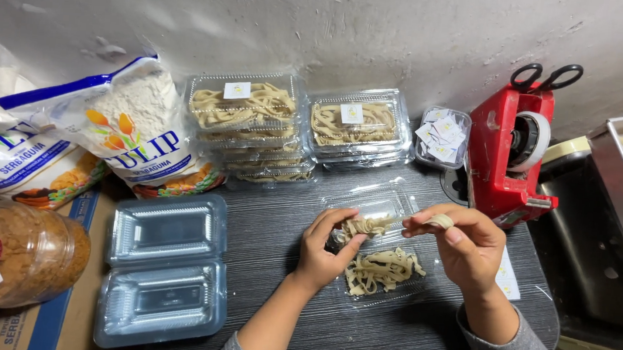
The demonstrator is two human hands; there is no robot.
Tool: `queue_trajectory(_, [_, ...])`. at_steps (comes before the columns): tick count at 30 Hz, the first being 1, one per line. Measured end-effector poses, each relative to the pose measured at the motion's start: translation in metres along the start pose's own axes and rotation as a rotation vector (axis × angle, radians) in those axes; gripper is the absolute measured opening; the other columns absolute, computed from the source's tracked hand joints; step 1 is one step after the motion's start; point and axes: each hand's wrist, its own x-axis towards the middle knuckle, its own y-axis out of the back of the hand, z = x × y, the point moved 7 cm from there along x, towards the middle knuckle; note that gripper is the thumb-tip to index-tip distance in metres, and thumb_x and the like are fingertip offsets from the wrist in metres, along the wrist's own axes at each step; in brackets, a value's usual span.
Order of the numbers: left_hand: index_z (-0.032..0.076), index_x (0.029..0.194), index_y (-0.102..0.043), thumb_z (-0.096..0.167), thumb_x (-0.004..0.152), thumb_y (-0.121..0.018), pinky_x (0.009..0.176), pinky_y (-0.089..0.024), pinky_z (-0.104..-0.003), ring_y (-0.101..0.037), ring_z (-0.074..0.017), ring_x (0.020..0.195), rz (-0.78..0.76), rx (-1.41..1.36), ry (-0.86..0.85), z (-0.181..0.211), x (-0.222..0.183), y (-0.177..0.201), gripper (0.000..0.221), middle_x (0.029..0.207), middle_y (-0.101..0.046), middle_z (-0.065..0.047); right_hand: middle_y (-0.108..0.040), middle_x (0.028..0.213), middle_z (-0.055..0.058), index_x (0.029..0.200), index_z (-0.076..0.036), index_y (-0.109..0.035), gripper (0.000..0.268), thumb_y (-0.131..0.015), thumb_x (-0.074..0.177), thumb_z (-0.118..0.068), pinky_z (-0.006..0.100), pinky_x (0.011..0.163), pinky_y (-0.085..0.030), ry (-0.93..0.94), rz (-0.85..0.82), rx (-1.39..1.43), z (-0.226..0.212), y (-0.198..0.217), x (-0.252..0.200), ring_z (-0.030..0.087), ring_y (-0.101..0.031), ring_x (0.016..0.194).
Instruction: The person places flat pasta strips into a clear plastic container, arranging them by hand. The person then uses a red tape dispenser to apply tape to the container.
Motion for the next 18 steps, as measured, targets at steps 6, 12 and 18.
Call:
queue_trajectory(6, [-0.006, 0.116, -0.066, -0.003, 0.08, -0.076, 0.078, -0.056, -0.025, -0.062, -0.0104, 0.09, 0.044, -0.55, 0.434, -0.039, -0.011, -0.011, 0.037, 0.099, -0.068, -0.008, -0.062, 0.093, 0.042, 0.093, 0.009, -0.055, 0.012, -0.051, 0.094, -0.003, 0.061, 0.075, -0.062, 0.042, 0.049, -0.031, -0.015, 0.013, 0.0, 0.049, -0.072, 0.086])
queue_trajectory(12, [0.0, 0.114, -0.064, 0.004, 0.08, -0.075, 0.08, -0.061, -0.033, -0.066, -0.027, 0.099, -0.006, -0.665, 0.555, -0.063, -0.014, -0.007, 0.036, 0.106, -0.068, -0.018, -0.068, 0.099, 0.024, 0.107, 0.001, -0.064, 0.017, -0.055, 0.097, -0.009, 0.048, 0.079, -0.068, 0.066, 0.084, -0.084, -0.046, -0.001, 0.001, 0.037, -0.072, 0.088])
queue_trajectory(18, [-0.001, 0.114, -0.064, 0.002, 0.078, -0.076, 0.076, -0.062, -0.032, -0.066, -0.0288, 0.1, 0.019, -0.727, 0.617, -0.066, -0.015, -0.006, 0.038, 0.107, -0.068, -0.02, -0.07, 0.098, 0.021, 0.105, -0.001, -0.066, 0.016, -0.056, 0.096, -0.01, 0.046, 0.076, -0.068, 0.09, 0.127, -0.077, -0.063, 0.006, -0.006, 0.035, -0.073, 0.087])
